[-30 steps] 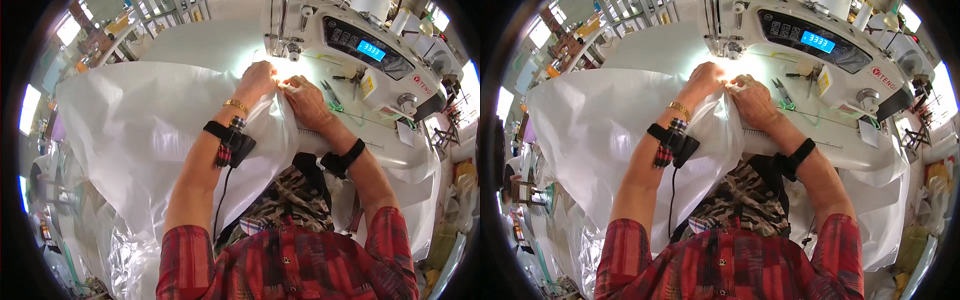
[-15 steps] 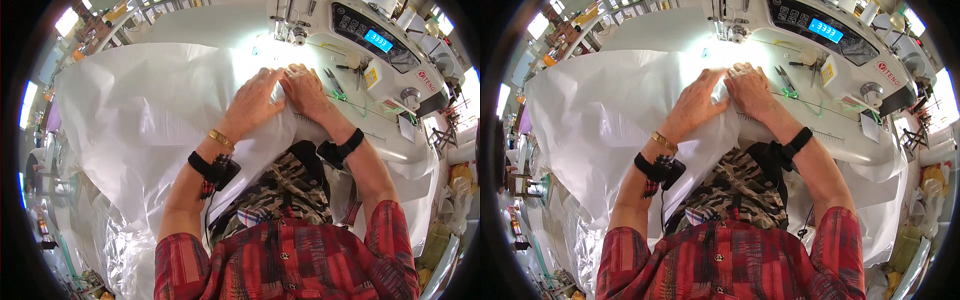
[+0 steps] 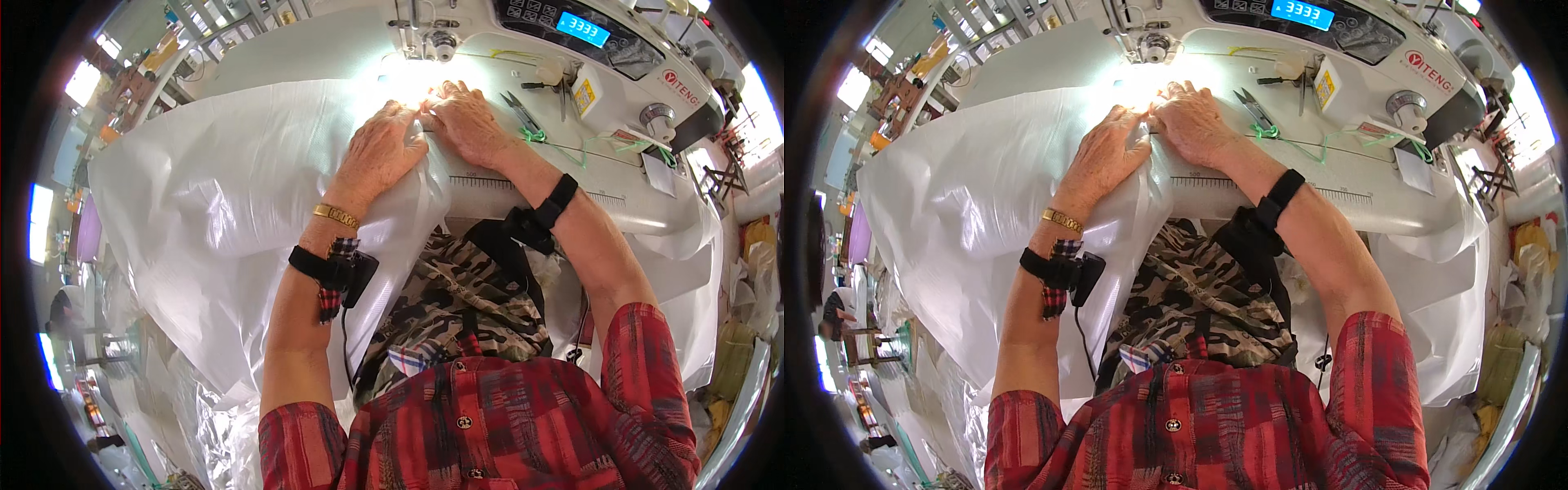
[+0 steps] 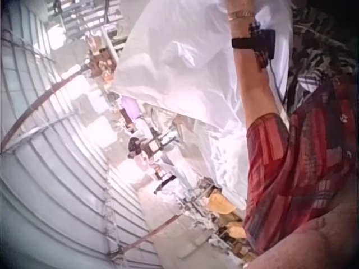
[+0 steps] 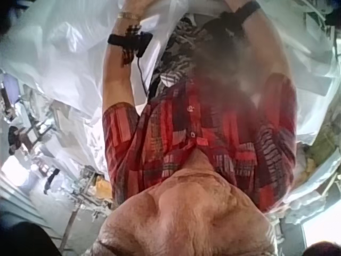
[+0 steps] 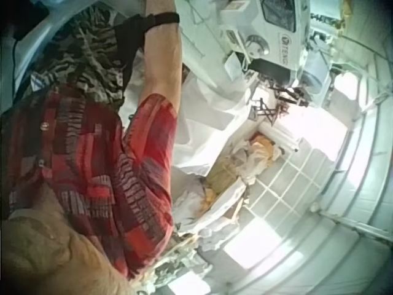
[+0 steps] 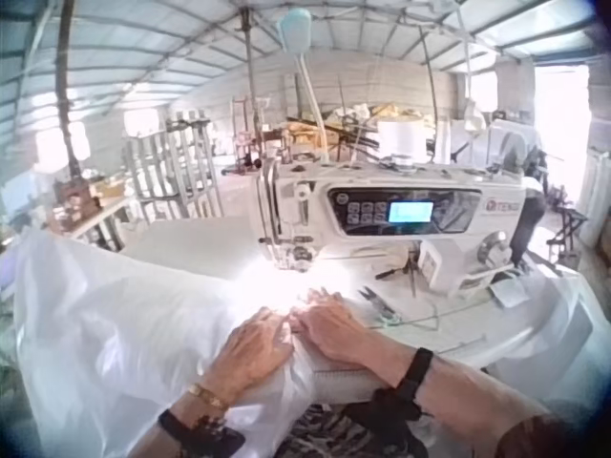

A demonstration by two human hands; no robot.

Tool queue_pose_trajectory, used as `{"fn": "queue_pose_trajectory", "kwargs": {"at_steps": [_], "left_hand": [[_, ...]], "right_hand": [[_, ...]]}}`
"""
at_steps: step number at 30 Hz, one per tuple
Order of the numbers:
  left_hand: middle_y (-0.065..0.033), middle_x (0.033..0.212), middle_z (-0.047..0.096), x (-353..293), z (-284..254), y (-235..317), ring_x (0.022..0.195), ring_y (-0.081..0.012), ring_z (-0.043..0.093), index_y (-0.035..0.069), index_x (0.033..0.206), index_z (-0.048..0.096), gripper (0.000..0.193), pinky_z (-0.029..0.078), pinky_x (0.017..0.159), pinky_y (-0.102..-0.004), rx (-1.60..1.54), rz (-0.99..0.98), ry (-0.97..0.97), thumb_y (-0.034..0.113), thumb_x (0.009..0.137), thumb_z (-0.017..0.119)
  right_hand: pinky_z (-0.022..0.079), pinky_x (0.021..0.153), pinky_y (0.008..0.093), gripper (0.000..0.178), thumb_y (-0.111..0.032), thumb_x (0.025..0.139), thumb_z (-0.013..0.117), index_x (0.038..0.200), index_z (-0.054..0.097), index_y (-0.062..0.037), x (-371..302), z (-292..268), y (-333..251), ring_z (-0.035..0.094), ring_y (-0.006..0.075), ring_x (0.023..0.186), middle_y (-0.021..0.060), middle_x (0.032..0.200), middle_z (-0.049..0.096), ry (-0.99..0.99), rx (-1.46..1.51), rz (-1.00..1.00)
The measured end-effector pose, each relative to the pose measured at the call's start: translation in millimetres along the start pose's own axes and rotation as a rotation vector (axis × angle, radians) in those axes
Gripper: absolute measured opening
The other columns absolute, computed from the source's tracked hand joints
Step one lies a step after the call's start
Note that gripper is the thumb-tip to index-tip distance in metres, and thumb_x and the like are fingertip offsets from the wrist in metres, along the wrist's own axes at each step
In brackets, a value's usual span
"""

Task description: Sewing the edges of large white plastic mesh or plastic sheets using an industrial sewing machine in a manufacturing setting.

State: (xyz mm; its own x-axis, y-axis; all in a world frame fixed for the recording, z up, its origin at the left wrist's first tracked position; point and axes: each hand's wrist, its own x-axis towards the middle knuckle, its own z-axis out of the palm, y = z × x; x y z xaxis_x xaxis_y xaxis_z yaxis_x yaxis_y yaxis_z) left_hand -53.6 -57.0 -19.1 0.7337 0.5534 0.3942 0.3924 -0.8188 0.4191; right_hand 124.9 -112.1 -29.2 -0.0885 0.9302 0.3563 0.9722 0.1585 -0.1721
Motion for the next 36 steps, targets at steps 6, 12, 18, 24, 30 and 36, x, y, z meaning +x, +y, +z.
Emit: {"fn": "queue_pose_trajectory", "kwargs": {"at_steps": [6, 12, 18, 24, 30, 36], "left_hand": [[-0.0207, 0.117, 0.059, 7.7, -3.2, 4.0, 0.112, -0.0342, 0.057, -0.001, 0.121, 0.060, 0.045, 0.044, 0.099, -0.0430, 0.021, -0.069, -0.082, 0.021, 0.082, 0.056], [-0.0218, 0.116, 0.059, 12.3, 3.3, 0.7, 0.113, -0.0346, 0.056, -0.002, 0.117, 0.061, 0.042, 0.043, 0.100, -0.0439, 0.013, -0.034, -0.054, 0.023, 0.085, 0.054], [-0.0232, 0.112, 0.059, 22.8, 8.3, -9.5, 0.110, -0.0365, 0.056, -0.004, 0.120, 0.060, 0.047, 0.044, 0.099, -0.0424, 0.086, -0.055, -0.082, 0.023, 0.082, 0.051], [-0.0249, 0.101, 0.059, 33.5, 13.6, -15.5, 0.101, -0.0383, 0.057, -0.006, 0.101, 0.059, 0.034, 0.046, 0.091, -0.0457, 0.066, -0.010, -0.075, 0.021, 0.082, 0.050], [-0.0258, 0.099, 0.058, 33.0, 13.9, -9.1, 0.098, -0.0399, 0.057, -0.006, 0.095, 0.055, 0.030, 0.046, 0.088, -0.0471, 0.104, -0.017, -0.075, 0.020, 0.083, 0.048], [-0.0252, 0.097, 0.057, 21.8, 14.5, -11.9, 0.097, -0.0396, 0.056, -0.006, 0.095, 0.055, 0.029, 0.046, 0.087, -0.0478, 0.116, 0.010, -0.052, 0.019, 0.083, 0.047]], "right_hand": [[0.041, 0.090, 0.0513, 0.029, -0.030, 0.095, 0.050, 0.100, 0.067, -0.0067, 2.3, 2.0, 4.4, 0.054, 0.0346, 0.107, 0.0196, 0.111, 0.059, 0.068, 0.006, -0.011], [0.044, 0.088, 0.0480, 0.026, -0.026, 0.092, 0.055, 0.092, 0.069, -0.0039, 8.2, 8.6, 15.6, 0.058, 0.0346, 0.101, 0.0196, 0.096, 0.064, 0.109, 0.029, 0.006], [0.045, 0.088, 0.0470, 0.028, -0.022, 0.091, 0.055, 0.101, 0.067, 0.0005, 13.8, 2.9, 15.4, 0.058, 0.0370, 0.097, 0.0219, 0.090, 0.064, -0.086, -0.020, 0.074], [0.049, 0.090, 0.0435, 0.041, -0.033, 0.094, 0.059, 0.109, 0.067, 0.0046, 25.8, 15.2, 25.7, 0.063, 0.0401, 0.099, 0.0276, 0.104, 0.067, 0.432, 0.522, 0.352], [0.050, 0.085, 0.0393, 0.049, -0.039, 0.093, 0.061, 0.111, 0.066, 0.0064, 33.3, 29.0, 51.3, 0.067, 0.0363, 0.090, 0.0272, 0.096, 0.068, 0.531, 0.456, 0.116], [0.052, 0.083, 0.0364, 0.035, -0.010, 0.085, 0.064, 0.118, 0.060, 0.0006, 28.2, 19.9, 34.1, 0.066, 0.0299, 0.089, 0.0215, 0.102, 0.068, 0.415, 0.587, 0.258]]}}
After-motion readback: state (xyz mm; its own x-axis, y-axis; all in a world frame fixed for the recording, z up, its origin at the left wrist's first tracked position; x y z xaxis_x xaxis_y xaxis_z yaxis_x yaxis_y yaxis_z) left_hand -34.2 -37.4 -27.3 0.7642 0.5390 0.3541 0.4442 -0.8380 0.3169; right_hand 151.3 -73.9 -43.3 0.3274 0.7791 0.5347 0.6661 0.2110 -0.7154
